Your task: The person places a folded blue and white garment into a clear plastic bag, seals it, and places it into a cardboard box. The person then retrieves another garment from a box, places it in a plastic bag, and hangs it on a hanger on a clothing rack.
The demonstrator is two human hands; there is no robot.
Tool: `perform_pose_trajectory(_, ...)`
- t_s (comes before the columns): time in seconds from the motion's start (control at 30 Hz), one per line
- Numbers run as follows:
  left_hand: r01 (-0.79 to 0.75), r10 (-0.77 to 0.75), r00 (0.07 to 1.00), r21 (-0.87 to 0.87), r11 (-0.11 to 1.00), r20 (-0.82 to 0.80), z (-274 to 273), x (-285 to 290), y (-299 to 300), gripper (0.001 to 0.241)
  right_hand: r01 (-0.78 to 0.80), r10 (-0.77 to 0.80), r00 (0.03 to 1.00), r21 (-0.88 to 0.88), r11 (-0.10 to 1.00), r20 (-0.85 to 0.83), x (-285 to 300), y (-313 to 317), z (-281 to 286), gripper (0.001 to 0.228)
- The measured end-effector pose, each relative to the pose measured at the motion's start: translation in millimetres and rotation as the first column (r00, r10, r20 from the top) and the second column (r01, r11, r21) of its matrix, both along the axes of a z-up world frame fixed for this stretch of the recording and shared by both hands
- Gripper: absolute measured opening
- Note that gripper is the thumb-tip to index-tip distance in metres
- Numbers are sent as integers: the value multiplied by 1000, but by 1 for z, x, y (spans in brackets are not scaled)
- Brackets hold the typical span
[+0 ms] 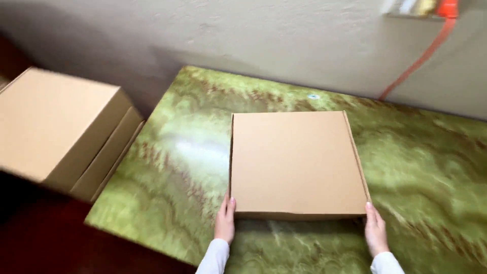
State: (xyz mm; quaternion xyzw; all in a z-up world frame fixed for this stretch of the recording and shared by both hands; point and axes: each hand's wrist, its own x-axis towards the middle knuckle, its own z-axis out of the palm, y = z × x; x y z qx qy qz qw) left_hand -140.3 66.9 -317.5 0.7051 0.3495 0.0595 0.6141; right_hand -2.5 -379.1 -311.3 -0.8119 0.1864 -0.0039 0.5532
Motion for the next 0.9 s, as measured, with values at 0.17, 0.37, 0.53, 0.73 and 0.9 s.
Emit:
perform_pose_trajectory(0.17,-160,160,987,-22,987,7,16,-74,4,72,-149,153,987,70,986,-57,10,59,23,64)
perform_pose_trajectory(0.37,-368,363,929,90,925,70,13,-165,16,65,-324,339,938,168,931,-70,-11,131,32,58)
perform_pose_trajectory(0.53,-535,535,842,28,844,-64,19,-238,32,70,-451,468,883,200,870,-46,-50,182,38,51)
perform_pose_trajectory(0.73,-682,673,728,-244,690,-134,49,-328,56,68,-511,534,844,234,827,-44,-102,219,-5,48)
perform_pose_trajectory(0.9,-794,791,588,-309,524,-170,64,-419,64,69,-650,650,742,60,757,-167,-187,279,49,58)
